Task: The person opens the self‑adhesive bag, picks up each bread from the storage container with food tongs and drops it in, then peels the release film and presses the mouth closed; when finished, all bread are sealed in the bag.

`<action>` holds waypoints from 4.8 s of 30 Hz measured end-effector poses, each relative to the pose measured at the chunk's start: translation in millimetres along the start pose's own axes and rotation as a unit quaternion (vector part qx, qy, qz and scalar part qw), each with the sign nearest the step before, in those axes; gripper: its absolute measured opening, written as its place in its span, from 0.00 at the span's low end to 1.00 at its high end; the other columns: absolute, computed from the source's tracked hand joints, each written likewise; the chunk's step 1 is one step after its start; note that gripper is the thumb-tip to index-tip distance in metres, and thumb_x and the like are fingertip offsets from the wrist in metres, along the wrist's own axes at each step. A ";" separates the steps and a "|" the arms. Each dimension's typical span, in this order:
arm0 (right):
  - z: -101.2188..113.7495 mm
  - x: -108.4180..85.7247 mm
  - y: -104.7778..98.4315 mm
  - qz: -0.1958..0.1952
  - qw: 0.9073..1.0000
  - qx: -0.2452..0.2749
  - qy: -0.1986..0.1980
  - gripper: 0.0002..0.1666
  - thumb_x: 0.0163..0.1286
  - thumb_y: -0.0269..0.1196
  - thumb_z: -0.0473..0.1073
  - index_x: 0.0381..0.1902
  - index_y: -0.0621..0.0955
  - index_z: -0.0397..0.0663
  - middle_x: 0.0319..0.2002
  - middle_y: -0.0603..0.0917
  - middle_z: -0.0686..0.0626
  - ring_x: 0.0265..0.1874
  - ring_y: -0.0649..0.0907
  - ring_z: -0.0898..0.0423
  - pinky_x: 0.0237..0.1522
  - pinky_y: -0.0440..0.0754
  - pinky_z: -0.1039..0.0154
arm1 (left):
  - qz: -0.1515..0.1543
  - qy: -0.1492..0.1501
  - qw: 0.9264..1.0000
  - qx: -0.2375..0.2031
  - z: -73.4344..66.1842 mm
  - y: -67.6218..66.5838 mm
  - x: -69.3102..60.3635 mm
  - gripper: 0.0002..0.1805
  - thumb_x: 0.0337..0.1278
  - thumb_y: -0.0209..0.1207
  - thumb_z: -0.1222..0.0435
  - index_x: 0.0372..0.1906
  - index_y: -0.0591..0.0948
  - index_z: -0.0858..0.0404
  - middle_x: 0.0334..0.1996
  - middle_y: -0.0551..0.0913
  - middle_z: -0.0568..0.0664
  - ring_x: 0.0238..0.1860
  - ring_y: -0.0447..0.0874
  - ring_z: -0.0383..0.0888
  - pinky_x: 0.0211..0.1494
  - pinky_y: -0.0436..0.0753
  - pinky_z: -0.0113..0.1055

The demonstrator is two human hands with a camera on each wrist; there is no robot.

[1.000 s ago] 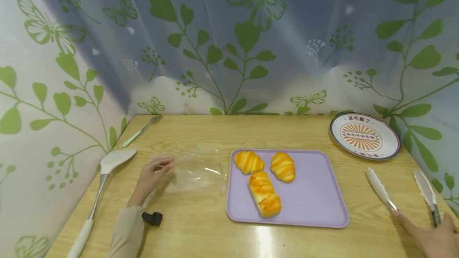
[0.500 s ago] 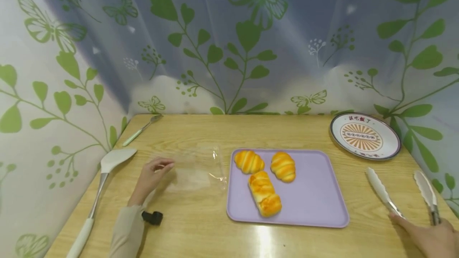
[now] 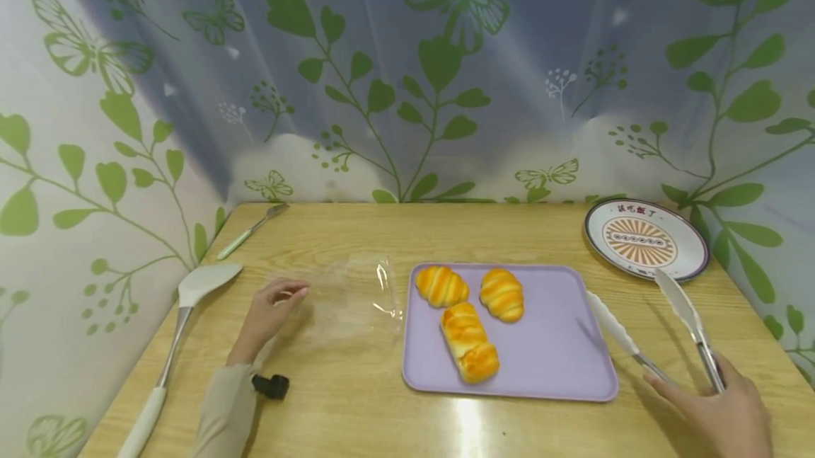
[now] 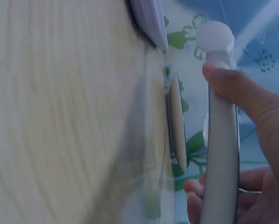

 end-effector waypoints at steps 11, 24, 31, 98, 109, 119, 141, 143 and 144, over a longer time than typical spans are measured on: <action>49.6 11.7 9.2 -0.015 0.999 -0.008 -0.034 0.64 0.56 0.70 0.64 0.69 0.55 0.21 0.54 0.72 0.20 0.53 0.69 0.23 0.50 0.68 0.29 | -0.002 -0.005 1.000 -0.005 -0.7 1.1 0.3 0.12 0.63 0.62 0.64 0.46 0.85 0.66 0.47 0.85 0.57 0.43 0.76 0.28 0.52 0.79 0.30; 85.5 22.4 31.4 0.019 0.988 -0.013 -0.152 0.61 0.49 0.77 0.59 0.67 0.61 0.26 0.50 0.76 0.22 0.43 0.80 0.32 0.38 0.82 0.45 | 0.002 -0.008 1.000 0.001 0.7 0.7 1.3 0.11 0.63 0.62 0.64 0.46 0.84 0.65 0.46 0.85 0.56 0.43 0.76 0.28 0.52 0.79 0.29; 90.5 21.2 37.9 0.024 0.986 -0.049 -0.155 0.59 0.50 0.74 0.64 0.66 0.65 0.27 0.57 0.71 0.18 0.52 0.73 0.21 0.46 0.76 0.32 | 0.003 -0.016 1.000 -0.003 0.5 0.4 1.5 0.11 0.63 0.62 0.64 0.46 0.85 0.64 0.46 0.85 0.55 0.43 0.76 0.28 0.53 0.78 0.30; 257.1 0.0 97.3 0.026 0.943 -0.032 -0.329 0.40 0.43 0.79 0.57 0.53 0.82 0.43 0.34 0.87 0.51 0.28 0.77 0.58 0.31 0.76 0.61 | 0.013 0.018 1.000 0.001 -5.6 2.9 3.1 0.11 0.63 0.60 0.70 0.47 0.84 0.70 0.47 0.84 0.60 0.50 0.75 0.34 0.56 0.78 0.39; 294.1 2.8 125.3 0.037 0.918 -0.067 -0.389 0.41 0.40 0.80 0.55 0.52 0.83 0.43 0.39 0.88 0.49 0.32 0.83 0.56 0.36 0.83 0.56 | 0.014 0.022 1.000 -0.010 -10.6 2.0 1.5 0.09 0.61 0.61 0.70 0.44 0.85 0.69 0.44 0.84 0.59 0.48 0.74 0.30 0.56 0.77 0.38; 298.0 7.6 125.3 0.074 0.925 -0.068 -0.366 0.43 0.41 0.80 0.57 0.55 0.82 0.44 0.40 0.88 0.48 0.26 0.75 0.60 0.30 0.79 0.61 | -0.006 0.034 0.999 0.000 -4.9 5.1 1.5 0.08 0.59 0.61 0.74 0.42 0.85 0.74 0.41 0.84 0.63 0.44 0.74 0.26 0.52 0.78 0.31; 322.4 7.5 140.6 0.079 0.912 -0.085 -0.394 0.40 0.40 0.81 0.51 0.53 0.82 0.42 0.45 0.87 0.45 0.36 0.86 0.49 0.33 0.84 0.55 | 0.002 0.031 0.999 -0.024 -21.4 9.0 -0.9 0.09 0.58 0.62 0.74 0.43 0.85 0.72 0.43 0.82 0.61 0.44 0.73 0.26 0.53 0.76 0.27; 321.4 8.6 140.9 0.083 0.913 -0.088 -0.389 0.41 0.40 0.81 0.51 0.53 0.81 0.42 0.45 0.87 0.45 0.37 0.86 0.48 0.35 0.84 0.54 | 0.003 0.038 0.999 -0.024 -29.3 6.9 -2.5 0.09 0.58 0.61 0.75 0.43 0.84 0.74 0.42 0.82 0.63 0.44 0.73 0.26 0.53 0.76 0.26; 320.5 8.9 140.4 0.083 0.914 -0.089 -0.387 0.41 0.40 0.81 0.51 0.54 0.81 0.43 0.46 0.87 0.45 0.39 0.86 0.47 0.37 0.84 0.53 | 0.005 0.046 0.999 -0.022 -33.0 5.8 -3.3 0.09 0.58 0.61 0.75 0.43 0.84 0.75 0.41 0.82 0.64 0.44 0.73 0.26 0.52 0.77 0.26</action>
Point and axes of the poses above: each hand's wrist, its own x-axis towards the middle knuckle, its own y-axis out of the palm, z = x × y, the point moved 1 cm from there along x, towards the middle knuckle
